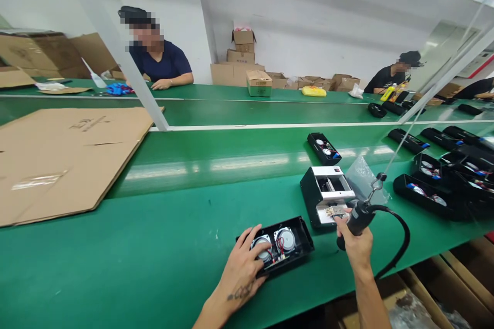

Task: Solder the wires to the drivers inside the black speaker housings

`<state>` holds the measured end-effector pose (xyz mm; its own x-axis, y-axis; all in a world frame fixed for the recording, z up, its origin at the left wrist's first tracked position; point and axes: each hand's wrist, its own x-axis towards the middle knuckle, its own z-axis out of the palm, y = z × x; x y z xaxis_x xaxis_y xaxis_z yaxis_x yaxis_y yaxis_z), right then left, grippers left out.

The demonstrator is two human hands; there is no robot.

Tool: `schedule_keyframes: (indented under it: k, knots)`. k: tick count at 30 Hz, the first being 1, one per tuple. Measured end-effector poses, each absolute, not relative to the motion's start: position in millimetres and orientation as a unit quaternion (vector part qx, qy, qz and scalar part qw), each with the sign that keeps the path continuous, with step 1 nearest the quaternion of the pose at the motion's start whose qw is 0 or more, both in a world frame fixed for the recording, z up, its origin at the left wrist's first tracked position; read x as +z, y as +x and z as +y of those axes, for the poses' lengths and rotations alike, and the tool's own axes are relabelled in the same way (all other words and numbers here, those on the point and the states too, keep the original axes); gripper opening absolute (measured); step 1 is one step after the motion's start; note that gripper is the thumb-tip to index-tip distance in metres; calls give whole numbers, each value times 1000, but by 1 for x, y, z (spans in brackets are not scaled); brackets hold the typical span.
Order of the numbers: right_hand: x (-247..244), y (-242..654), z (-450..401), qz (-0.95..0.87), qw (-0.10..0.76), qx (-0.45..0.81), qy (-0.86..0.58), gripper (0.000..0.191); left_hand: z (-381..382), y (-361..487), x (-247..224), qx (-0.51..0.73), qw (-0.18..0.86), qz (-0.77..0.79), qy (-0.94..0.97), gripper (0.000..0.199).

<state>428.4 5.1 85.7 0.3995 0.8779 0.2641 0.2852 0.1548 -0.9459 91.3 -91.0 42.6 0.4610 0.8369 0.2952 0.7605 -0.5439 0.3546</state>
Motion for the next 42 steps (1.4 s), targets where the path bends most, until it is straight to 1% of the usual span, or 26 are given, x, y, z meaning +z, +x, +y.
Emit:
schedule_keyframes:
  k: [2,4,5,6,7,8,9,11,12,13,15,20,22,23,25,26,27,28,29,30,34,37,42]
  knots:
    - [83,427,1,-474,598,204,-614,61,-92,92,40,229,84,470,848,18]
    - [80,422,-10,-482,630,99,-602,73,-93,92,38,237,76,466,849,19]
    - [79,417,-19,-505,639,40,-579,74,-94,92,37,239,74,464,850,20]
    - [78,411,-29,-548,633,-5,-547,69,-94,92,36,239,74,463,850,20]
    - [78,404,-39,-607,609,-32,-510,58,-94,92,35,238,76,462,851,20]
    - [79,395,-48,-682,560,-15,-470,46,-94,92,34,238,80,462,851,20]
    - [79,386,-56,-754,494,28,-432,40,-94,92,34,238,83,462,850,20]
    - [81,367,-66,-845,369,120,-368,41,-93,92,35,242,89,464,847,21]
    - [81,358,-68,-865,326,152,-351,44,-92,92,35,246,91,465,846,21]
    - [81,350,-69,-873,301,171,-342,46,-92,92,36,250,92,464,845,21]
    - [79,340,-68,-874,290,178,-347,45,-91,93,38,257,90,462,844,20]
    - [71,338,-70,-858,323,151,-369,36,-92,93,41,262,80,452,849,18]
    - [69,338,-73,-861,309,147,-377,37,-92,94,44,256,102,449,850,16]
    - [69,338,-74,-864,298,145,-380,40,-92,94,48,246,133,454,846,15]
    - [75,334,-71,-877,266,139,-376,48,-85,92,59,214,218,473,826,11]
    - [82,330,-67,-889,234,141,-368,49,-79,91,66,196,259,483,813,10]
    - [90,326,-60,-901,194,147,-359,48,-71,88,73,182,291,491,801,11]
    - [99,320,-51,-912,152,153,-349,42,-61,84,79,171,315,495,792,13]
    - [109,315,-40,-919,88,173,-342,40,-48,79,85,163,332,497,785,16]
    - [119,309,-27,-918,69,182,-346,38,-34,74,90,155,351,497,779,20]
    - [147,288,24,-912,35,209,-351,27,19,53,104,106,445,490,742,44]
    - [153,276,49,-909,11,226,-350,32,41,45,109,84,489,467,732,46]
    - [151,267,62,-892,-21,263,-368,42,47,44,110,81,519,446,724,51]
